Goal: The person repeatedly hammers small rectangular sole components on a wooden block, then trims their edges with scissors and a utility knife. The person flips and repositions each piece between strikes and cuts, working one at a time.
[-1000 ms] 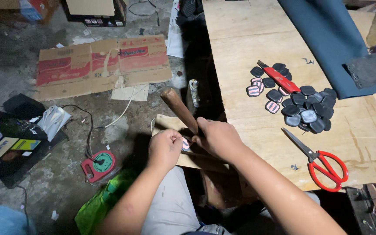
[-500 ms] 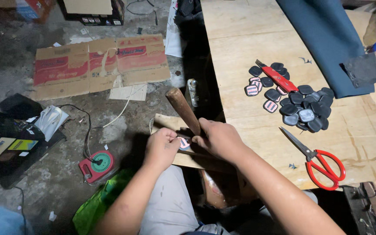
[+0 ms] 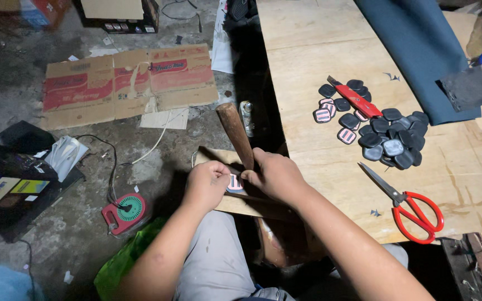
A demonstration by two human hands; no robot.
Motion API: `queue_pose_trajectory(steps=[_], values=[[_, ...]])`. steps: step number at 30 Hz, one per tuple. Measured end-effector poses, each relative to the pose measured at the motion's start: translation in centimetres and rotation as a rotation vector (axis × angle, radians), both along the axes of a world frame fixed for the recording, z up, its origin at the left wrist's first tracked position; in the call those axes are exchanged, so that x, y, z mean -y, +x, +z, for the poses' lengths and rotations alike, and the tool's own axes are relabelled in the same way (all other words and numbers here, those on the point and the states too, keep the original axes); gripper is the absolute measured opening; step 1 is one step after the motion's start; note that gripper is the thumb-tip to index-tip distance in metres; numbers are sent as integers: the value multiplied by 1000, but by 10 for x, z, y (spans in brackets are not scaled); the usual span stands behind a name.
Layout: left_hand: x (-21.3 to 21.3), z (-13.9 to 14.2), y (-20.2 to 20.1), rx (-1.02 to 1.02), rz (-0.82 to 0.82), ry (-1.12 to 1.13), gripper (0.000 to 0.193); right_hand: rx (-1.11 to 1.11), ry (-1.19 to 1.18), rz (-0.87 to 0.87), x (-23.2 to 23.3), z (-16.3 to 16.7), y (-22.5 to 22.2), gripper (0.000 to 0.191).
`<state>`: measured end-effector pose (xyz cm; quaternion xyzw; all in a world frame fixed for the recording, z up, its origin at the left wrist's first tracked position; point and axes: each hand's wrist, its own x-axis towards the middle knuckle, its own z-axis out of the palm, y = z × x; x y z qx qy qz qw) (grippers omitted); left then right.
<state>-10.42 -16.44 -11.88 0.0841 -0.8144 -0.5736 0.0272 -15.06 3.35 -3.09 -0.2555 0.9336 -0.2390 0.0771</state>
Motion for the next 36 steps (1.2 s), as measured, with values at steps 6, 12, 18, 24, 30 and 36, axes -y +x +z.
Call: queue_pose_trajectory(steps=[6, 12, 18, 24, 30, 36], values=[[-4, 9, 6, -48, 49, -132, 12, -86, -51, 38, -2, -1, 11, 32], [-7, 9, 5, 29, 67, -299, 12, -40, -24, 7, 3, 0, 2, 32], [-14, 7, 6, -234, -2, -557, 9, -43, -78, 11, -5, -2, 7, 34], [-8, 19, 10, -26, 48, -250, 13, 9, -15, -39, -11, -1, 8, 37], [-10, 21, 7, -135, 43, -354, 10, -47, -93, -11, 0, -3, -4, 37], [-12, 11, 10, -268, 44, -475, 9, -30, -2, 17, -2, 3, 1, 34]])
